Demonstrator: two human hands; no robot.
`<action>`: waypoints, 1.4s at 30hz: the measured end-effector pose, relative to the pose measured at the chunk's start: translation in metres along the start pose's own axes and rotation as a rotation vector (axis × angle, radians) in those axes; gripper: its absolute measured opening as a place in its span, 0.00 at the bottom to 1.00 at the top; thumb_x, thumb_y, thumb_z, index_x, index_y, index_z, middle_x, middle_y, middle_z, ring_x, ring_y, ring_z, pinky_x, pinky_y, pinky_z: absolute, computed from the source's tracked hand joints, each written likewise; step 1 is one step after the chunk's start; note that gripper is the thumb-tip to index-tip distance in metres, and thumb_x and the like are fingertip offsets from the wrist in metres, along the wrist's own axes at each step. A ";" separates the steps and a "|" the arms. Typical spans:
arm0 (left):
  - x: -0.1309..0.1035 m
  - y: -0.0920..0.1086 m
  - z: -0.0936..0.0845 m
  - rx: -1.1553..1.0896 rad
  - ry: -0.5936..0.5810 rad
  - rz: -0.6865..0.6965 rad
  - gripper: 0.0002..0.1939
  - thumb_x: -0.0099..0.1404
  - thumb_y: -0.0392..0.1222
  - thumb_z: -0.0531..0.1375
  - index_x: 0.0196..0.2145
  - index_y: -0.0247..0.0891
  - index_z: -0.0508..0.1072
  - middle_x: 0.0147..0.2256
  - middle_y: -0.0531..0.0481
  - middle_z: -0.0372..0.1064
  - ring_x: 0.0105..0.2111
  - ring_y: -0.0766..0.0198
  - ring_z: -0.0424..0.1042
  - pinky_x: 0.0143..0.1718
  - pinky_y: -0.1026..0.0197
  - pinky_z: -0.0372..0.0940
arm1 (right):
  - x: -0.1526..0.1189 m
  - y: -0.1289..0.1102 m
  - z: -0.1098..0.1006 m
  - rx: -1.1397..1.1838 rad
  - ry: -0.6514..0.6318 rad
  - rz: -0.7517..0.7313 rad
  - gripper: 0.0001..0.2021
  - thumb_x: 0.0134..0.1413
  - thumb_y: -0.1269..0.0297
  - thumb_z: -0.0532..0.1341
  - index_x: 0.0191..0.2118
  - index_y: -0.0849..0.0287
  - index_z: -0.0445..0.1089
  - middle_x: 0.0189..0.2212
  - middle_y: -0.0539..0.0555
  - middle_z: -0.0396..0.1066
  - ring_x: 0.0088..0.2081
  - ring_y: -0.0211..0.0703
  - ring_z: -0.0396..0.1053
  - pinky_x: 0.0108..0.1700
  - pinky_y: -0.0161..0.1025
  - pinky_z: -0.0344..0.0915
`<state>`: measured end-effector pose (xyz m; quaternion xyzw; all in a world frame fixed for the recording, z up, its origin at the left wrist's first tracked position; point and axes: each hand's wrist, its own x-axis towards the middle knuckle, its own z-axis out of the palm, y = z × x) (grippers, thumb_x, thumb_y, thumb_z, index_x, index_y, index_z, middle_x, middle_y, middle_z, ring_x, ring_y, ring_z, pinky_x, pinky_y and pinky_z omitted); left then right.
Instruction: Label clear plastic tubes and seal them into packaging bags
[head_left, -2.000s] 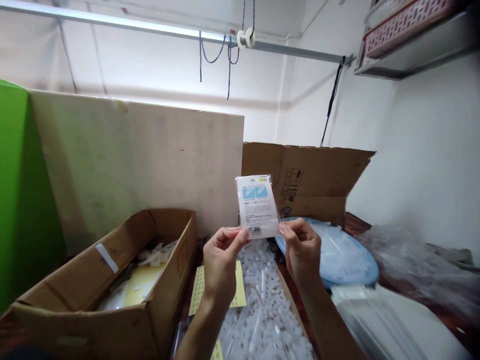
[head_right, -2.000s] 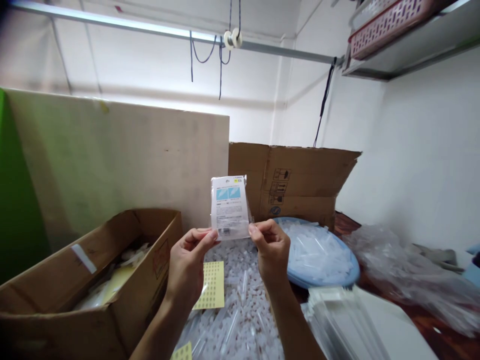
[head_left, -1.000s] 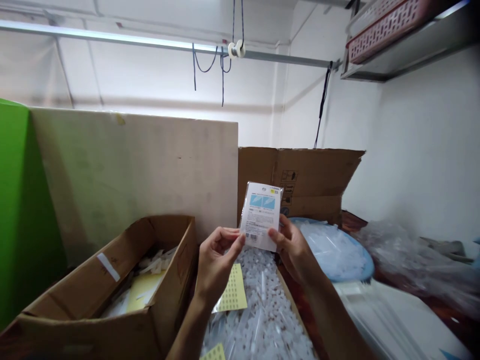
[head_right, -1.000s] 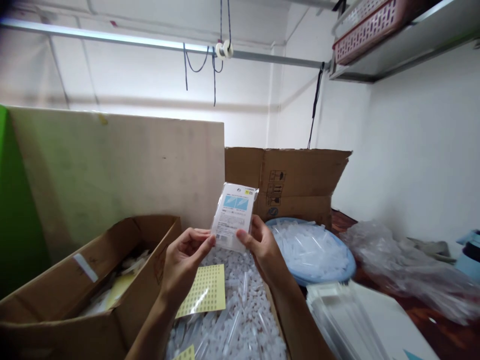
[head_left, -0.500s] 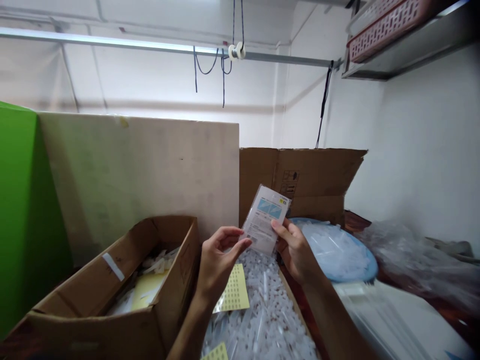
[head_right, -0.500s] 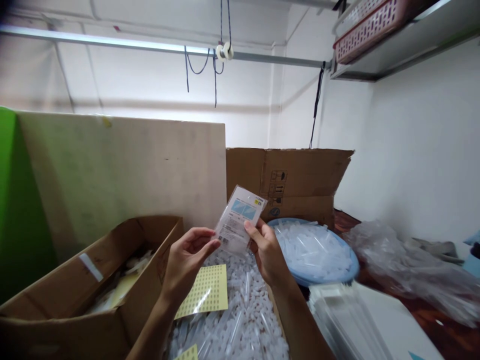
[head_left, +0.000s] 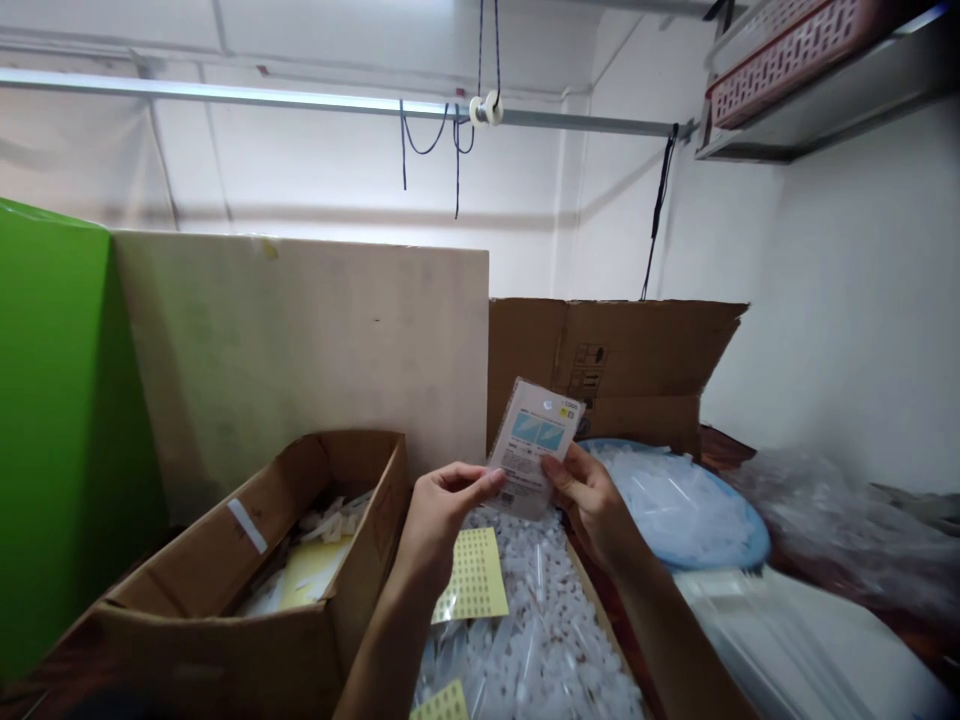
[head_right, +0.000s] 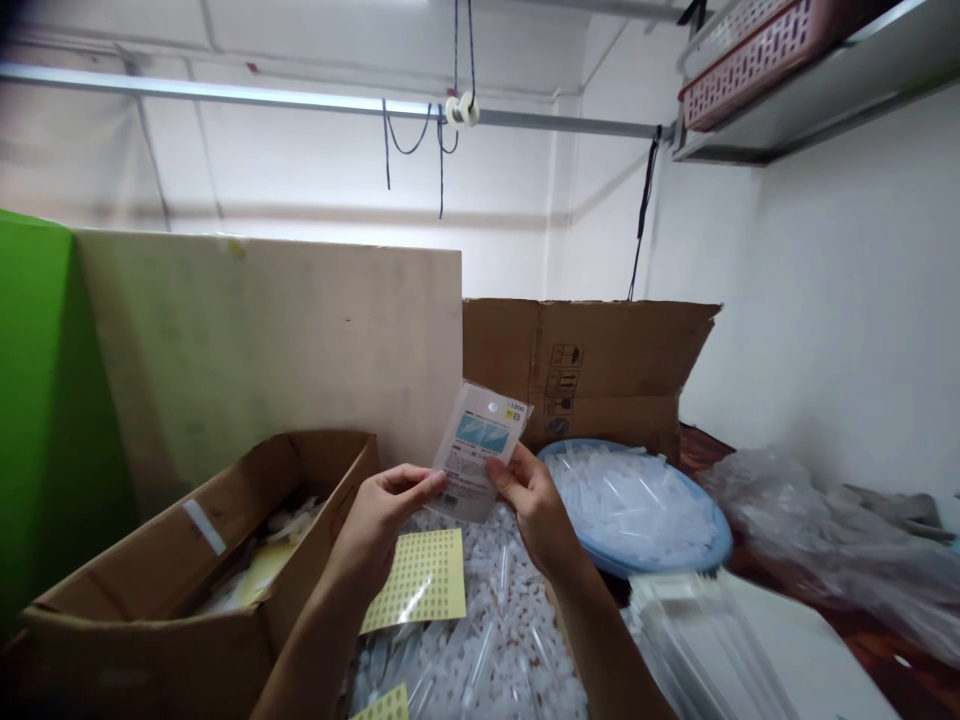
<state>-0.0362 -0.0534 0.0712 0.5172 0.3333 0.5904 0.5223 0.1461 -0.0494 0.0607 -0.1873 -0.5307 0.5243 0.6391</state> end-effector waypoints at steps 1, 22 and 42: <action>0.001 0.000 -0.001 -0.032 -0.009 -0.031 0.16 0.50 0.47 0.77 0.29 0.33 0.82 0.31 0.44 0.80 0.31 0.63 0.75 0.38 0.62 0.69 | 0.000 0.000 0.000 -0.015 -0.013 -0.007 0.17 0.62 0.58 0.67 0.55 0.51 0.76 0.53 0.55 0.78 0.57 0.56 0.72 0.56 0.49 0.70; -0.013 0.000 0.019 0.218 0.196 0.300 0.16 0.57 0.51 0.72 0.26 0.35 0.79 0.24 0.51 0.72 0.26 0.67 0.67 0.27 0.67 0.61 | -0.003 0.003 0.024 -0.168 0.207 -0.017 0.30 0.36 0.61 0.80 0.47 0.57 0.71 0.43 0.57 0.81 0.45 0.56 0.79 0.47 0.48 0.75; -0.005 0.003 0.014 -0.235 0.035 0.016 0.20 0.55 0.52 0.74 0.24 0.33 0.74 0.25 0.51 0.69 0.25 0.70 0.64 0.26 0.67 0.61 | -0.008 -0.014 -0.004 0.125 -0.202 0.103 0.23 0.59 0.50 0.68 0.56 0.57 0.74 0.45 0.62 0.80 0.50 0.57 0.78 0.51 0.53 0.75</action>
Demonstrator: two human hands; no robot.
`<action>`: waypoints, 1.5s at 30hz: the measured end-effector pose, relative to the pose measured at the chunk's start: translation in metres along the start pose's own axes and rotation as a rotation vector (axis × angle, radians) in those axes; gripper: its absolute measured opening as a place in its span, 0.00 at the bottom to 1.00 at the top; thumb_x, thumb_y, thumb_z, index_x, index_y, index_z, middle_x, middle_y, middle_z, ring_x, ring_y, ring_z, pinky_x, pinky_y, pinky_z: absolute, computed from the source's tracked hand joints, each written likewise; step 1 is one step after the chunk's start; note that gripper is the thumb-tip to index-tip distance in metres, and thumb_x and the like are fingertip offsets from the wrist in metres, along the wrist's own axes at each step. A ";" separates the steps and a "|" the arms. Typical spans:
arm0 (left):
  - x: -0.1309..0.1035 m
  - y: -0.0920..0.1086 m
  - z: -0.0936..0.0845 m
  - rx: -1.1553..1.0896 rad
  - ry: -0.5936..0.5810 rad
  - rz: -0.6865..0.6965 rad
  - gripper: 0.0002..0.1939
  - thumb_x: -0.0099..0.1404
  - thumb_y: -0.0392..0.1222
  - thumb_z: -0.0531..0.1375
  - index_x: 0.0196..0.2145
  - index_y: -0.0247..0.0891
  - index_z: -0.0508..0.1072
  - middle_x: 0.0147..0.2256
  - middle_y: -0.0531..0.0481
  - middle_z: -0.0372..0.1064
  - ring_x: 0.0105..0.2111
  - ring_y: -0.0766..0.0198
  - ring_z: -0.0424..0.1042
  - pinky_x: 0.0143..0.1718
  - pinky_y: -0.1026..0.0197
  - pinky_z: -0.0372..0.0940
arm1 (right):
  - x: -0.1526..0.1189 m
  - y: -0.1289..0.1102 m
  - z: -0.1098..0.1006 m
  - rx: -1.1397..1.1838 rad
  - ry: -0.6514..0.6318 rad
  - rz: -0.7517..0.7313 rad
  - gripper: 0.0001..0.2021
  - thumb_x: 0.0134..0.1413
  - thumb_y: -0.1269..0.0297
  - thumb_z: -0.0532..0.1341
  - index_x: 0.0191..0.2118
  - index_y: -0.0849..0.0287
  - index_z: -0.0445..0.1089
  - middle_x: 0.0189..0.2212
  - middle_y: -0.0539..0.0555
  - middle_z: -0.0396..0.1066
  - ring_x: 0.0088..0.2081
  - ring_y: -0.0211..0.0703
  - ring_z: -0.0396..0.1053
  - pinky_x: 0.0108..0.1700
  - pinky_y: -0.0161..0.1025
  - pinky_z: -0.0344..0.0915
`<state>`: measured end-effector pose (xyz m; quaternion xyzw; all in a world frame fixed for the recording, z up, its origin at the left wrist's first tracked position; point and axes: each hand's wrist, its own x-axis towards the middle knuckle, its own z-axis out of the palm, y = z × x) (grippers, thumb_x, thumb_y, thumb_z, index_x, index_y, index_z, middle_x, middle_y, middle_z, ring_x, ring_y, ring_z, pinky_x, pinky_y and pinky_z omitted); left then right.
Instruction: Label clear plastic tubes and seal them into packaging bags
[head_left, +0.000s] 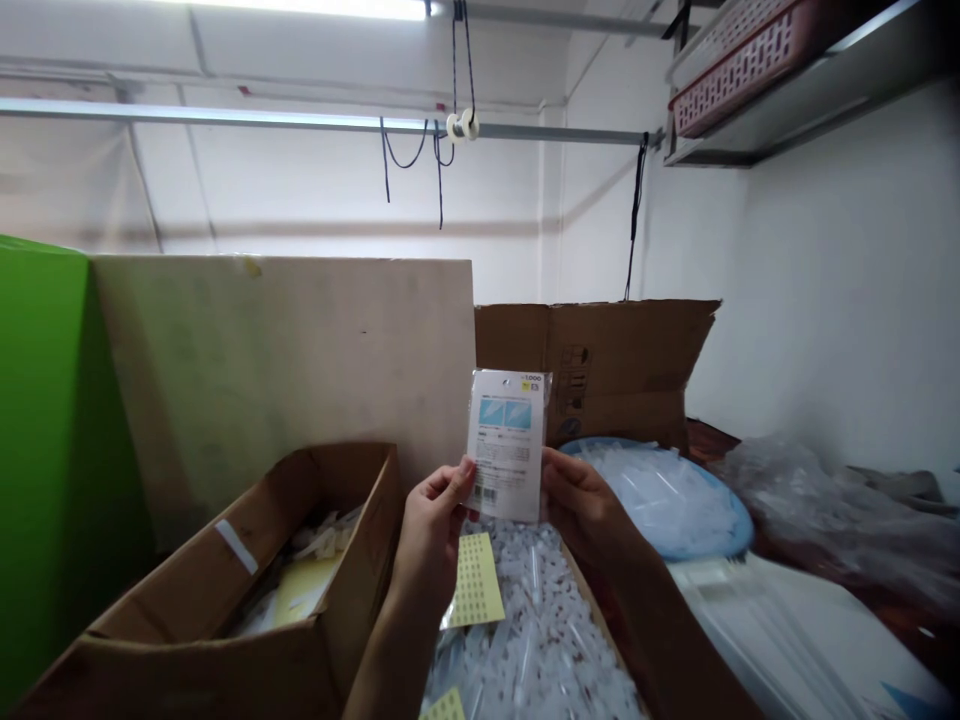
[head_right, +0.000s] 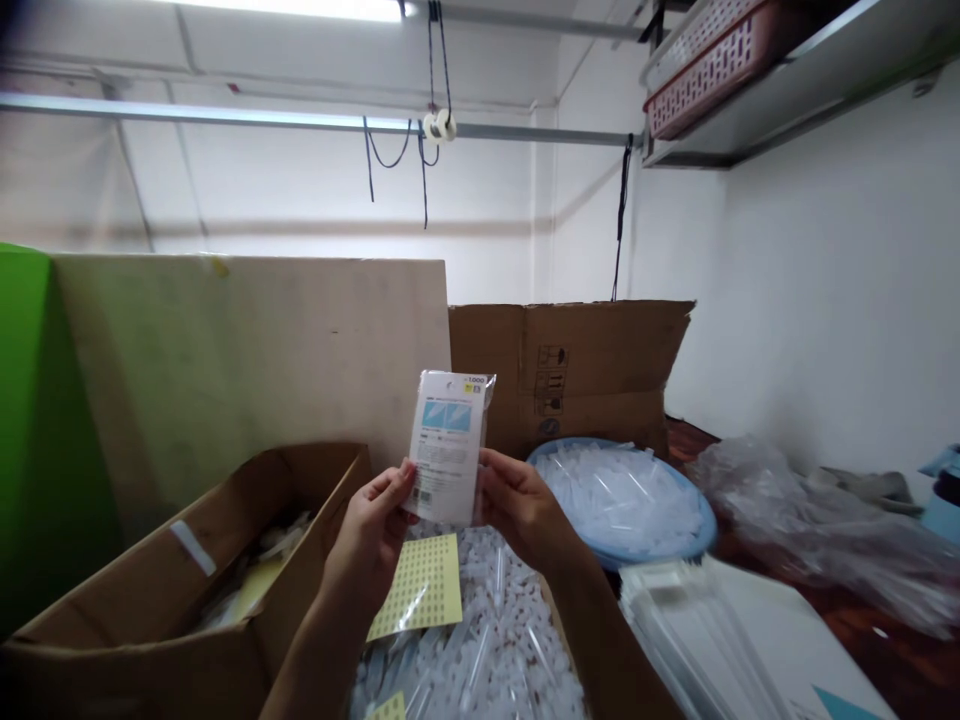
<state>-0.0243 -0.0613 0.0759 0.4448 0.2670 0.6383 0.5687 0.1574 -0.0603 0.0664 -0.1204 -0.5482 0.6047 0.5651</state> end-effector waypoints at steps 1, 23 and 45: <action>0.000 0.000 -0.001 0.029 0.027 0.029 0.20 0.55 0.53 0.73 0.24 0.33 0.74 0.25 0.51 0.70 0.25 0.69 0.64 0.26 0.67 0.61 | 0.000 0.000 -0.001 0.020 -0.013 0.009 0.25 0.60 0.46 0.66 0.56 0.57 0.74 0.46 0.63 0.80 0.50 0.58 0.78 0.50 0.54 0.75; 0.004 0.010 -0.003 0.363 0.057 0.278 0.25 0.72 0.59 0.56 0.48 0.34 0.79 0.39 0.42 0.80 0.32 0.59 0.79 0.35 0.59 0.72 | -0.023 -0.067 -0.018 -0.139 0.440 -0.510 0.26 0.63 0.35 0.50 0.62 0.33 0.67 0.70 0.39 0.57 0.73 0.50 0.48 0.65 0.57 0.59; 0.016 -0.140 -0.047 1.362 -0.945 -0.290 0.20 0.54 0.43 0.72 0.46 0.45 0.81 0.48 0.44 0.74 0.48 0.49 0.74 0.47 0.56 0.66 | -0.032 0.033 -0.185 -1.851 0.622 0.847 0.11 0.60 0.64 0.62 0.30 0.63 0.78 0.35 0.68 0.80 0.43 0.61 0.76 0.47 0.50 0.66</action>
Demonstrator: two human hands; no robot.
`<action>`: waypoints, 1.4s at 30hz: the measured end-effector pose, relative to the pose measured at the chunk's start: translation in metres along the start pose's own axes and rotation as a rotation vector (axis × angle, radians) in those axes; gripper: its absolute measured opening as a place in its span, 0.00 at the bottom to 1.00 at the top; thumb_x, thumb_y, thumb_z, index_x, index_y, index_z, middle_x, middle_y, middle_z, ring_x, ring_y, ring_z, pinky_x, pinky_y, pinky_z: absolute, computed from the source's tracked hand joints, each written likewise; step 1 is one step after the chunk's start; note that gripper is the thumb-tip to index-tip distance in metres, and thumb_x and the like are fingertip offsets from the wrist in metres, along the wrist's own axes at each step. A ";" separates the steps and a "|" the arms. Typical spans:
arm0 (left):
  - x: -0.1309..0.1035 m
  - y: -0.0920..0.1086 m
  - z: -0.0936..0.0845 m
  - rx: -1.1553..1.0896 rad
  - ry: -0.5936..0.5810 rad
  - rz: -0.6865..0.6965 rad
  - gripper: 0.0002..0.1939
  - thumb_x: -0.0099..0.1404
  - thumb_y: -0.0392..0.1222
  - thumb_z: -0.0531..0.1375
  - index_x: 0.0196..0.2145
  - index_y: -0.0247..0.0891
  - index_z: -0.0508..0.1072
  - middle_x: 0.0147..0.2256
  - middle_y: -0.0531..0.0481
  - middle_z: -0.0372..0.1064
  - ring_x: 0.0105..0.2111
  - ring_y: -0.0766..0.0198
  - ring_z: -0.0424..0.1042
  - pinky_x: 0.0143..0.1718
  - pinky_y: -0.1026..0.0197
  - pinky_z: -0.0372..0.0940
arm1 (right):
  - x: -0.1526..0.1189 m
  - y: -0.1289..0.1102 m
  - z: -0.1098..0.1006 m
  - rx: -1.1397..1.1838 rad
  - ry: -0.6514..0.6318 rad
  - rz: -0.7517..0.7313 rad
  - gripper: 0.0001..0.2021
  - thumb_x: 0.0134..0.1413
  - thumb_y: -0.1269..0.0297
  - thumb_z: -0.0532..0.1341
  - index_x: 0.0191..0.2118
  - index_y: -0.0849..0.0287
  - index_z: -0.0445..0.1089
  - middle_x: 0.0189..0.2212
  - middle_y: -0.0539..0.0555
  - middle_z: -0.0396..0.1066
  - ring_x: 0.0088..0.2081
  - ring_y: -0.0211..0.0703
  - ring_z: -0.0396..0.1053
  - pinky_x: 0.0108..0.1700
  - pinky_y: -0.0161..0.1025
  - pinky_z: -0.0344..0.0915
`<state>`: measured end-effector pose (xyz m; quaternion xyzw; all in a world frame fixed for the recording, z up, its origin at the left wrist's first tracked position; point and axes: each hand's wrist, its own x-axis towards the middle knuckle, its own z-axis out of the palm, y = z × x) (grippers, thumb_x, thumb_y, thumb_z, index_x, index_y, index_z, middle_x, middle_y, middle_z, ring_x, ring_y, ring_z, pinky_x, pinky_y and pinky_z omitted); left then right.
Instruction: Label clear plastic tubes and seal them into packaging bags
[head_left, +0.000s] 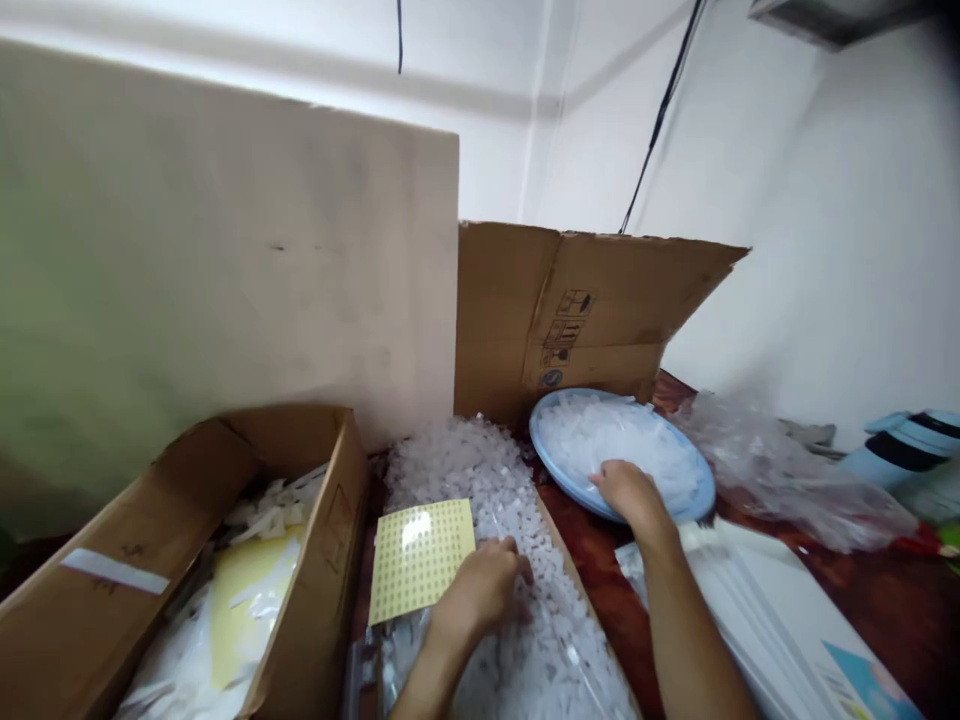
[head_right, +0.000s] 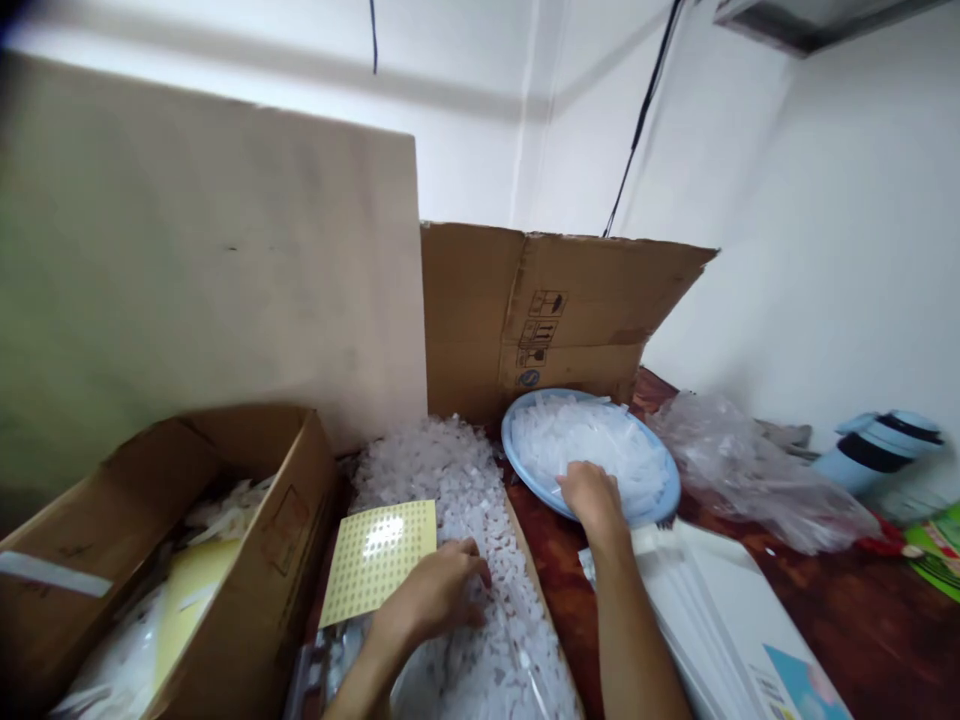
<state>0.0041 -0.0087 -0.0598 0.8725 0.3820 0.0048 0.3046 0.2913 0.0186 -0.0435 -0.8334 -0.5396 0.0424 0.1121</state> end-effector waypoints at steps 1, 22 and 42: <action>0.002 -0.001 0.002 -0.009 0.011 0.008 0.16 0.56 0.42 0.70 0.44 0.45 0.82 0.47 0.44 0.75 0.46 0.49 0.74 0.46 0.56 0.67 | 0.001 0.000 0.000 -0.002 0.010 -0.010 0.11 0.60 0.64 0.62 0.30 0.62 0.78 0.34 0.68 0.80 0.42 0.61 0.76 0.47 0.50 0.66; -0.017 0.003 -0.022 0.047 0.223 0.036 0.20 0.61 0.25 0.55 0.42 0.40 0.82 0.46 0.44 0.78 0.48 0.55 0.75 0.52 0.57 0.64 | -0.070 -0.040 0.008 1.143 0.012 -0.214 0.27 0.65 0.47 0.54 0.60 0.61 0.68 0.26 0.51 0.73 0.29 0.46 0.72 0.37 0.40 0.68; 0.003 -0.012 -0.002 -0.347 0.508 0.051 0.11 0.64 0.34 0.60 0.39 0.39 0.82 0.38 0.45 0.80 0.38 0.57 0.77 0.42 0.60 0.66 | -0.054 -0.082 0.084 1.107 -0.332 -0.561 0.14 0.56 0.54 0.66 0.34 0.61 0.80 0.33 0.57 0.80 0.38 0.52 0.76 0.44 0.43 0.69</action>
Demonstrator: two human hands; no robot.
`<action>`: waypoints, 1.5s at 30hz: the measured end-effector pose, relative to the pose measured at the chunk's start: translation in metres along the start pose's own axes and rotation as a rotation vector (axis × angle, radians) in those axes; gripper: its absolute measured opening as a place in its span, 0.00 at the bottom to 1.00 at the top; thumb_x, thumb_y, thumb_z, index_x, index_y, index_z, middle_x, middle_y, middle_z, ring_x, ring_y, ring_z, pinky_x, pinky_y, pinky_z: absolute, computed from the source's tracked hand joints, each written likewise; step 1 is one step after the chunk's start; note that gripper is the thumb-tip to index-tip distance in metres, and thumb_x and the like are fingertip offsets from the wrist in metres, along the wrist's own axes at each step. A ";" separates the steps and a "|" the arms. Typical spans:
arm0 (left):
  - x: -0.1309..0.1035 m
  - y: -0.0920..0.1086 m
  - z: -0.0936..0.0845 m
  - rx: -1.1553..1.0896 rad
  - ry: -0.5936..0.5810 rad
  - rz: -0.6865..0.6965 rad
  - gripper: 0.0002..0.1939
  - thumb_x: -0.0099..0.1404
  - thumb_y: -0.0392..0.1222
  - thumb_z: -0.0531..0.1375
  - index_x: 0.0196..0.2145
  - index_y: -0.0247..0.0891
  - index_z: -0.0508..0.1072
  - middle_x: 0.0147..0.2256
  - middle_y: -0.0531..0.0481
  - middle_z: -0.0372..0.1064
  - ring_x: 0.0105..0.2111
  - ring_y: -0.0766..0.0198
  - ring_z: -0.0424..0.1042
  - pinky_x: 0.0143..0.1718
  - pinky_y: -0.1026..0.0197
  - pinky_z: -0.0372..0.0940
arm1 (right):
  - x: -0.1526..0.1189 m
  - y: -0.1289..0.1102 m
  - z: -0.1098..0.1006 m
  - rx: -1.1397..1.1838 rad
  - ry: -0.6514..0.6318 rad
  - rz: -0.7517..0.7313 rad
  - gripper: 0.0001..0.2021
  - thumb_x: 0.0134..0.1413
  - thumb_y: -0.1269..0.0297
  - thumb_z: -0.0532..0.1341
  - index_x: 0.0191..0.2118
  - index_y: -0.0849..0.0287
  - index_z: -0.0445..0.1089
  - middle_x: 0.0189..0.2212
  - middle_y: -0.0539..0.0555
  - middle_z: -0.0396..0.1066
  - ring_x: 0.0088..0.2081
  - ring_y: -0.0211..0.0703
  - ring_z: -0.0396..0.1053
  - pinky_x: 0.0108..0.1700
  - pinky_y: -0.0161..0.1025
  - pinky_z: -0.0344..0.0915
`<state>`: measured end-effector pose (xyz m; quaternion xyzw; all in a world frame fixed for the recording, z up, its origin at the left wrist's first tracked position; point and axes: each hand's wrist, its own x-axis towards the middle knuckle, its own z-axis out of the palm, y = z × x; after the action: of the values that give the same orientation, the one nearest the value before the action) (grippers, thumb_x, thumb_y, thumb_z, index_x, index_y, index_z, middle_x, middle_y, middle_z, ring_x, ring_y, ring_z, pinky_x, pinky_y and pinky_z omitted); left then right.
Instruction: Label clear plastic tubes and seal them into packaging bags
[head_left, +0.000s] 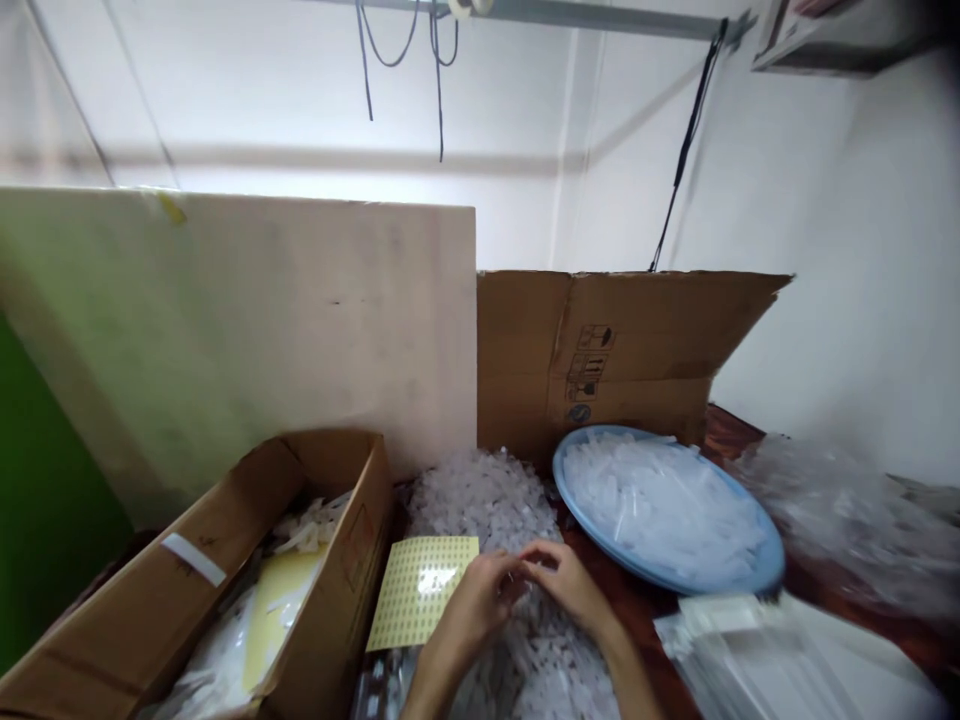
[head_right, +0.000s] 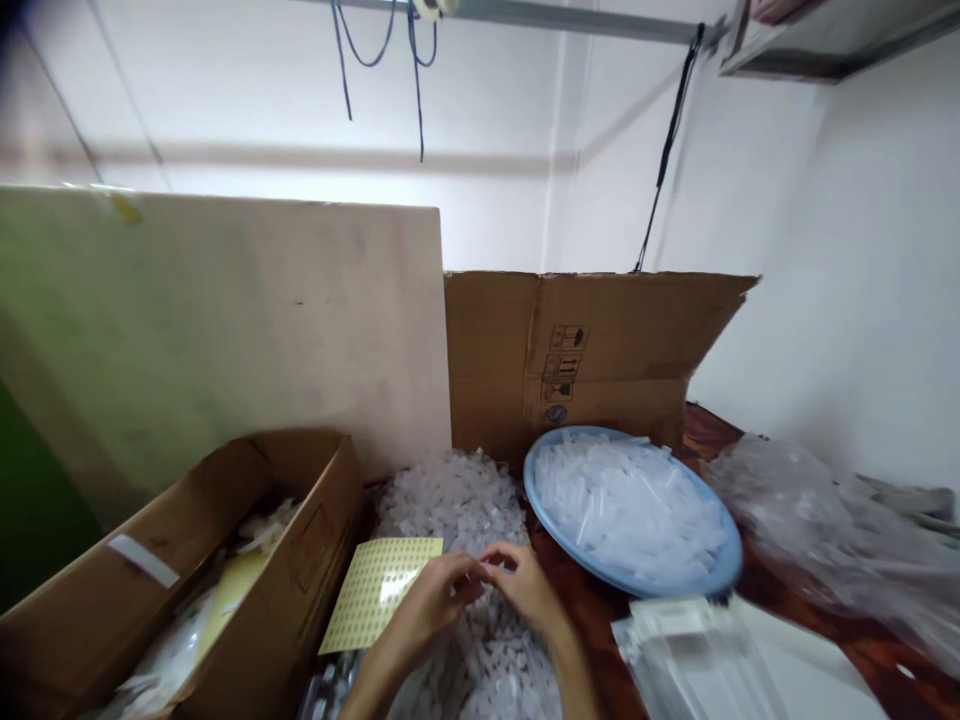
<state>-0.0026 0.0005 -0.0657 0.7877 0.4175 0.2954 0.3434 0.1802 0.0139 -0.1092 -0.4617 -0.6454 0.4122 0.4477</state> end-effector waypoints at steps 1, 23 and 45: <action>0.001 -0.003 0.001 -0.088 0.059 -0.035 0.10 0.65 0.36 0.60 0.39 0.38 0.82 0.36 0.45 0.80 0.36 0.56 0.77 0.41 0.59 0.67 | 0.000 0.001 0.000 0.021 -0.014 0.003 0.15 0.56 0.52 0.66 0.34 0.61 0.80 0.33 0.58 0.80 0.39 0.53 0.76 0.44 0.44 0.69; 0.008 -0.026 0.011 -0.830 0.405 -0.306 0.24 0.58 0.53 0.71 0.48 0.36 0.78 0.39 0.43 0.79 0.41 0.52 0.81 0.48 0.55 0.70 | -0.006 -0.001 -0.003 0.048 -0.019 0.044 0.12 0.60 0.55 0.64 0.43 0.57 0.75 0.43 0.56 0.76 0.49 0.54 0.71 0.54 0.47 0.63; 0.007 0.025 -0.012 -0.628 0.342 -0.162 0.12 0.52 0.47 0.74 0.25 0.35 0.80 0.29 0.45 0.77 0.33 0.58 0.74 0.38 0.60 0.66 | -0.011 -0.059 -0.009 0.268 -0.011 -0.096 0.15 0.57 0.53 0.67 0.30 0.57 0.65 0.28 0.48 0.60 0.30 0.39 0.61 0.33 0.36 0.58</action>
<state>0.0033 -0.0008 -0.0380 0.5474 0.4188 0.5085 0.5161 0.1769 -0.0097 -0.0532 -0.3640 -0.6084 0.4755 0.5209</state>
